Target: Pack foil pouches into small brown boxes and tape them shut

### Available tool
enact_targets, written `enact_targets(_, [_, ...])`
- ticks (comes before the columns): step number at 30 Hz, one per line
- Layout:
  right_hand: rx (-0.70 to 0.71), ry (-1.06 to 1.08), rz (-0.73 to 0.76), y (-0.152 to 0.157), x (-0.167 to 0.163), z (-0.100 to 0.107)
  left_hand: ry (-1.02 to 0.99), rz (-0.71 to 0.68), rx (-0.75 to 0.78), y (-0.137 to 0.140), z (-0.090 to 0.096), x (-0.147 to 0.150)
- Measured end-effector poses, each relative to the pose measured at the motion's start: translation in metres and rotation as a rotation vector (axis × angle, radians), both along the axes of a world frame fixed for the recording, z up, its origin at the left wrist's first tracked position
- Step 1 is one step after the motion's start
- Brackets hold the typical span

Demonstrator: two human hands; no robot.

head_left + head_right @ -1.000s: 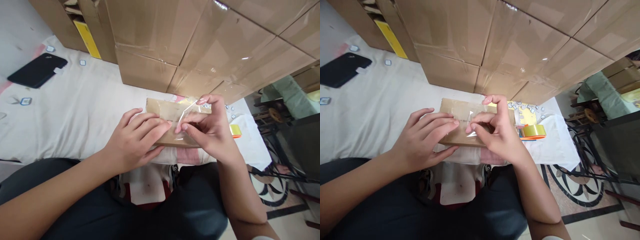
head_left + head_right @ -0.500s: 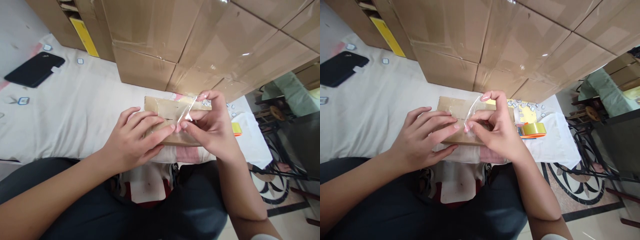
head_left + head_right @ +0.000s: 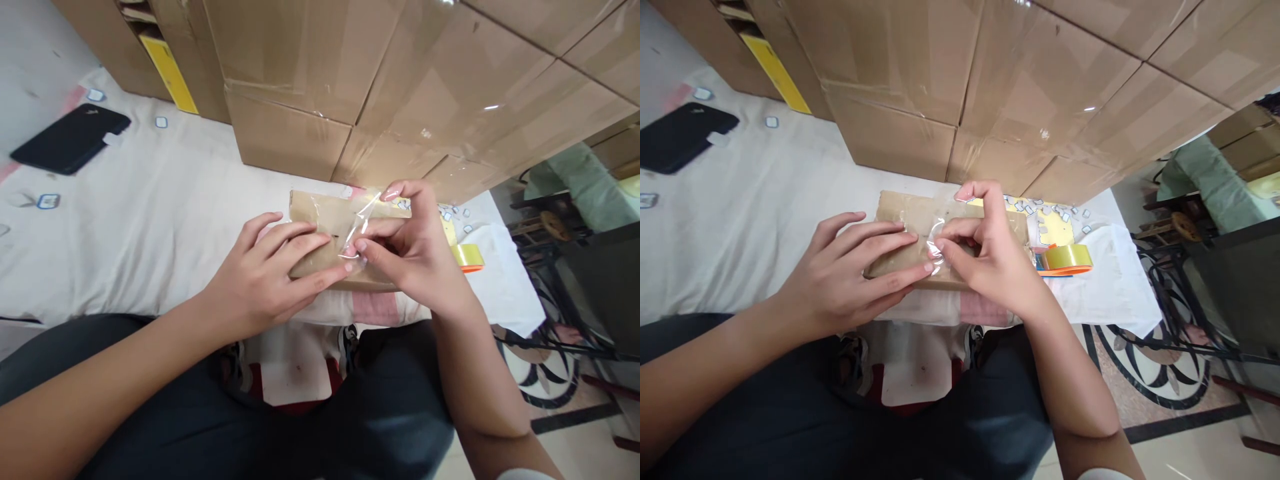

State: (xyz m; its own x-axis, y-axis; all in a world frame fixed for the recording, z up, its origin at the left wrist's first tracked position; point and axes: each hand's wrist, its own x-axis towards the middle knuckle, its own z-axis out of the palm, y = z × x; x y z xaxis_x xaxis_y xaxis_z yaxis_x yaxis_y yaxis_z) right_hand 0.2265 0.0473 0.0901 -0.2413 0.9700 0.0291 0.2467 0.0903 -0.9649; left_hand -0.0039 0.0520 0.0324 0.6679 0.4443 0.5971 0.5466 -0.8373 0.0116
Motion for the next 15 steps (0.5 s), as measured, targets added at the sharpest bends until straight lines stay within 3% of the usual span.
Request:
enact_targets(7, [0.030, -0.010, -0.014, 0.000, 0.001, -0.002, 0.016, 0.004, 0.007, -0.002, 0.001, 0.000])
enact_targets(15, [0.302, -0.158, -0.189, 0.011, 0.006, 0.003, -0.029, -0.014, -0.010, -0.004, 0.001, 0.003])
